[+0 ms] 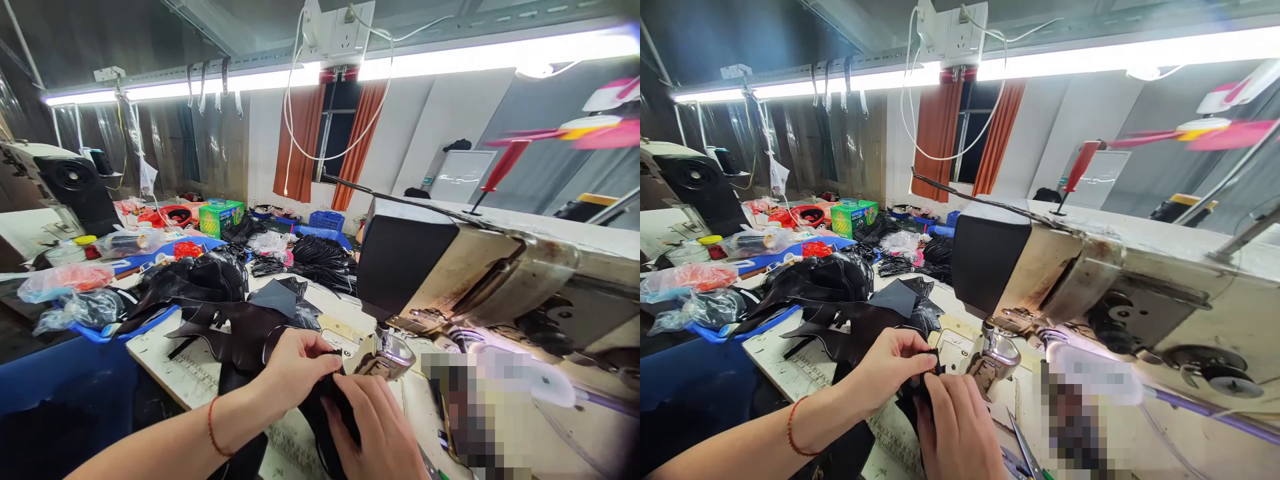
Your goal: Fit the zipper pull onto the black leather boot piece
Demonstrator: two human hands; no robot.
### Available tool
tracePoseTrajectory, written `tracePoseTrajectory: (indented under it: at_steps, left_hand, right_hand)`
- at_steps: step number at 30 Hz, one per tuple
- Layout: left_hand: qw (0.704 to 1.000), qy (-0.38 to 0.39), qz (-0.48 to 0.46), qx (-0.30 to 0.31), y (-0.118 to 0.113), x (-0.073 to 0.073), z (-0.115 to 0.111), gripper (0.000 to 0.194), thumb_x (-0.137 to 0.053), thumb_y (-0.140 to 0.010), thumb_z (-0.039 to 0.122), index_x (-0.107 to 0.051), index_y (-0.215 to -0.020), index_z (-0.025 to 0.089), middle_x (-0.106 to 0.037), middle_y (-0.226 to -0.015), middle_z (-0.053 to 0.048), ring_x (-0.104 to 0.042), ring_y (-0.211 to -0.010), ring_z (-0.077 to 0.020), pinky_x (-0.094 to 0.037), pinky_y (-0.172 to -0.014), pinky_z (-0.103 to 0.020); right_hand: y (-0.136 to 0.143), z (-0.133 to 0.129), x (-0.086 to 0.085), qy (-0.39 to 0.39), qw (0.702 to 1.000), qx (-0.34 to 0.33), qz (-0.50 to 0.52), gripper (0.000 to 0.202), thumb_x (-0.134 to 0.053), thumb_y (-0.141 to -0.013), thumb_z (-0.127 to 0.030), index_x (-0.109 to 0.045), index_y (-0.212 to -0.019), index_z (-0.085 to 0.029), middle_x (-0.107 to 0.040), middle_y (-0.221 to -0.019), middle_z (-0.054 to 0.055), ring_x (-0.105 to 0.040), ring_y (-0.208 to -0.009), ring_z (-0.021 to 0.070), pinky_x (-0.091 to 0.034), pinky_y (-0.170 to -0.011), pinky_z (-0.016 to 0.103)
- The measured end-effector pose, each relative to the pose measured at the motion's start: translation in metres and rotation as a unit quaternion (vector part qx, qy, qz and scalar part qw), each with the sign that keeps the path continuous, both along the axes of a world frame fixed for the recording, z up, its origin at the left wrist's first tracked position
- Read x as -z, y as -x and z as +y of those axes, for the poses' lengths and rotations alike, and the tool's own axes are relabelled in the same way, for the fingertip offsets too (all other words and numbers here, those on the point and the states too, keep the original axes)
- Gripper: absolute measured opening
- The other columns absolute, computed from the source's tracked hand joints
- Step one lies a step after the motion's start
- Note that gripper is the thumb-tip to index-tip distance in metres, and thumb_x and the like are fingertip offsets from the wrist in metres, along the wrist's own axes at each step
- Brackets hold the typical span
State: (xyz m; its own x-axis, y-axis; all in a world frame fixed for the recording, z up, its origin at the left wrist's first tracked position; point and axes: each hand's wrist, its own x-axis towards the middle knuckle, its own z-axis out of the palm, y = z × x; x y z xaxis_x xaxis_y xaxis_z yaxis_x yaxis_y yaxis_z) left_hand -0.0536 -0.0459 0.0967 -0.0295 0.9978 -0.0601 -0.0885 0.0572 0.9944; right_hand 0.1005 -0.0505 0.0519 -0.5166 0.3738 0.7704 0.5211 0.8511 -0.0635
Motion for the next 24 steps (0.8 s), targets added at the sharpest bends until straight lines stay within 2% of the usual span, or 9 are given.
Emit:
tracePoseTrajectory:
  at_steps: [4,6,12,16,19,24]
  left_hand:
    - [1.000,-0.004,0.011,-0.014,-0.002,-0.002,-0.001,0.021,-0.068,-0.061,0.033,-0.061,-0.064,0.013,-0.056,-0.060,0.002,-0.043,-0.059,-0.0095,-0.034,-0.058,-0.024]
    - [1.000,0.004,0.021,-0.016,-0.002,-0.004,-0.001,0.024,-0.068,-0.060,0.036,-0.061,-0.064,0.013,-0.056,-0.059,0.001,-0.042,-0.058,-0.0098,-0.033,-0.057,-0.024]
    - [1.000,0.021,0.013,-0.004,0.002,-0.004,-0.001,0.028,-0.071,-0.059,0.040,-0.061,-0.063,0.014,-0.055,-0.058,0.002,-0.042,-0.056,-0.0093,-0.033,-0.054,-0.023]
    - [0.999,0.024,0.007,-0.024,0.008,0.001,0.004,0.027,-0.072,-0.060,0.039,-0.059,-0.062,0.015,-0.053,-0.057,0.003,-0.041,-0.055,-0.0080,-0.032,-0.054,-0.022]
    - [0.999,0.035,-0.011,-0.027,0.013,0.004,0.006,0.031,-0.074,-0.062,0.041,-0.059,-0.065,0.015,-0.055,-0.061,0.003,-0.044,-0.057,-0.0080,-0.036,-0.057,-0.021]
    - [0.995,0.079,-0.064,0.006,0.019,0.004,0.006,0.038,-0.078,-0.059,0.045,-0.058,-0.070,0.015,-0.061,-0.069,0.000,-0.053,-0.061,-0.0092,-0.042,-0.060,-0.022]
  right_hand:
    - [0.007,-0.004,-0.011,-0.041,0.998,0.052,-0.001,0.017,-0.047,-0.087,-0.007,-0.058,-0.099,-0.010,-0.059,-0.079,0.008,-0.050,-0.069,0.0182,-0.050,-0.060,0.032]
    - [0.005,-0.006,-0.019,-0.065,0.995,0.065,-0.049,0.022,-0.044,-0.088,-0.006,-0.060,-0.103,-0.007,-0.059,-0.082,0.011,-0.050,-0.071,0.0201,-0.051,-0.060,0.034]
    - [-0.002,0.000,-0.038,-0.095,0.979,0.036,-0.175,0.027,-0.041,-0.087,-0.001,-0.061,-0.106,-0.003,-0.059,-0.085,0.013,-0.050,-0.075,0.0212,-0.050,-0.066,0.036]
    - [-0.008,0.006,-0.034,-0.119,0.959,0.020,-0.258,0.027,-0.043,-0.085,-0.002,-0.062,-0.104,-0.004,-0.059,-0.086,0.013,-0.051,-0.075,0.0221,-0.050,-0.066,0.037]
    - [-0.017,0.008,-0.027,-0.118,0.962,-0.001,-0.247,0.028,-0.040,-0.087,-0.003,-0.063,-0.103,-0.004,-0.060,-0.084,0.013,-0.052,-0.074,0.0222,-0.051,-0.066,0.037]
    - [-0.029,0.014,-0.019,-0.090,0.969,-0.044,-0.224,0.032,-0.039,-0.092,-0.006,-0.059,-0.116,-0.004,-0.063,-0.092,0.015,-0.055,-0.079,0.0224,-0.054,-0.071,0.036]
